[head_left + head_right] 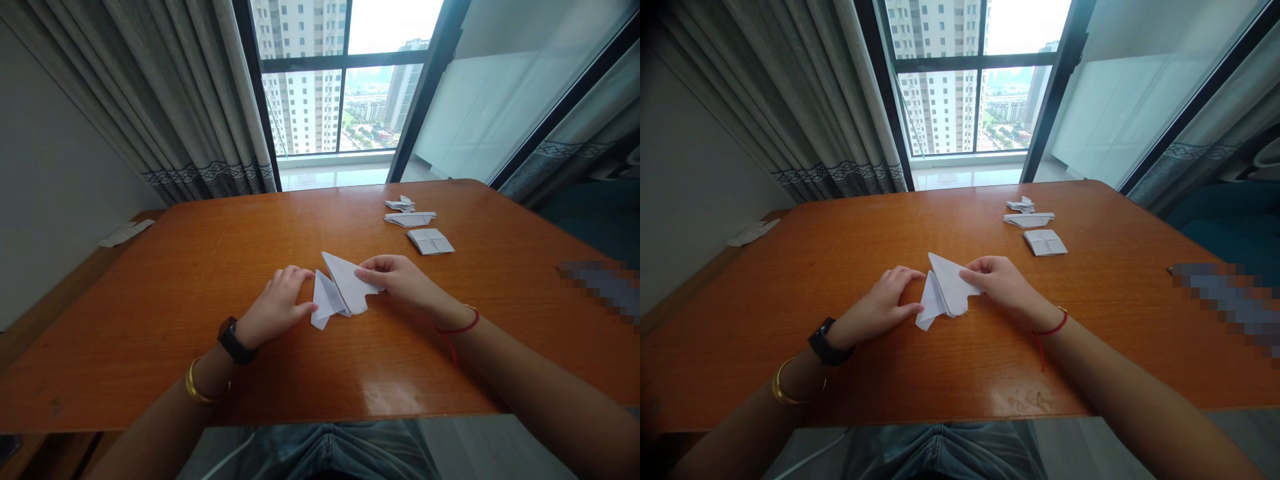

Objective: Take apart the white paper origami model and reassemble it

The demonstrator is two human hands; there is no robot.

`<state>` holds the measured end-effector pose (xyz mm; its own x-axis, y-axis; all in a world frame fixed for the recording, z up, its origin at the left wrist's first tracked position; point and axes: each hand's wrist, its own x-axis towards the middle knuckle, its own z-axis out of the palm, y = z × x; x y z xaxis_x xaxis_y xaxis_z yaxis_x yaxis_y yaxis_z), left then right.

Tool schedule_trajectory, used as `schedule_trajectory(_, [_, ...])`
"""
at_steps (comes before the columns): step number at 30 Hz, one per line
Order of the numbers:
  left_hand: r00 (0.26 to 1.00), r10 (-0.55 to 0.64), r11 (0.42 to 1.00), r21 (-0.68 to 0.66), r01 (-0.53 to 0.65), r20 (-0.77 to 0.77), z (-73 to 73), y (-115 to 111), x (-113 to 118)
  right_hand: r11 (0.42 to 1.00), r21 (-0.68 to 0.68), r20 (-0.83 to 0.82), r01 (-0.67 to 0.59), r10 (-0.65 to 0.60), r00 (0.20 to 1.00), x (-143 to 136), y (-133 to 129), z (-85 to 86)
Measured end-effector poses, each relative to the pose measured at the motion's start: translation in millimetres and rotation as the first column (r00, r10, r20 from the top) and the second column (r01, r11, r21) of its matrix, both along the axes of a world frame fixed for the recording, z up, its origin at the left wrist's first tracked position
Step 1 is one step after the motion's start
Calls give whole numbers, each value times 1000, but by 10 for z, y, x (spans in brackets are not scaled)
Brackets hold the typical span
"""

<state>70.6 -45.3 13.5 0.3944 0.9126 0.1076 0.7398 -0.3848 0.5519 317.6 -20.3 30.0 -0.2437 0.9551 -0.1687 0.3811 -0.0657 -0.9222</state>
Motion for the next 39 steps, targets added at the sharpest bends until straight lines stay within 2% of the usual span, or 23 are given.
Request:
schedule_trajectory(3, [990, 6, 999, 33, -1, -142, -29, -68, 67, 999, -29, 18, -43, 44, 999, -53, -16, -57])
schedule_trajectory(7, [975, 91, 993, 88, -75, -201, -80, -163, 224, 994, 25, 178, -106, 100, 979, -126, -58, -93])
schedule_trajectory(12, [971, 119, 988, 125, -95, -206, -136, -180, 269, 971, 164, 476, -171, 74, 876, -191, -90, -79])
schedule_trajectory(18, [973, 103, 988, 130, -78, -204, -167, -167, 252, 959, 200, 677, -199, 12, 736, -252, -147, -101])
schedule_trajectory(20, [975, 96, 990, 125, -72, -200, -156, -165, 246, 952, 219, 654, -213, 19, 756, -270, -166, -123])
schedule_trajectory(24, [991, 33, 992, 122, -17, -132, -60, -134, 191, 941, 269, 430, -204, 72, 900, -262, -160, -118])
schedule_trajectory(26, [997, 19, 983, 184, -5, -79, 18, -104, 147, 901, 382, 330, -203, 72, 941, -226, -139, -76])
schedule_trajectory(27, [998, 31, 974, 225, -16, -60, 55, -88, 125, 861, 459, 314, -219, 74, 947, -204, -127, -51])
schedule_trajectory(29, [997, 52, 960, 277, -35, -54, 109, -57, 92, 764, 581, 332, -281, 94, 939, -166, -109, -10])
schedule_trajectory(31, [997, 17, 968, 252, 2, -76, 127, -33, 75, 705, 626, 348, -333, 130, 928, -146, -99, -2])
schedule_trajectory(32, [997, -15, 975, 218, 32, -78, 124, -25, 74, 705, 625, 339, -336, 143, 930, -145, -96, -12])
schedule_trajectory(34, [998, -54, 988, 143, 58, -31, 107, -15, 80, 765, 583, 274, -273, 131, 953, -151, -91, -52])
schedule_trajectory(37, [990, 14, 998, 57, -22, 141, 88, -16, 98, 898, 427, 138, -109, 55, 989, -164, -76, -120])
schedule_trajectory(39, [959, 78, 997, -13, -77, 273, 84, -19, 106, 952, 299, 24, -59, 54, 998, -167, -66, -143])
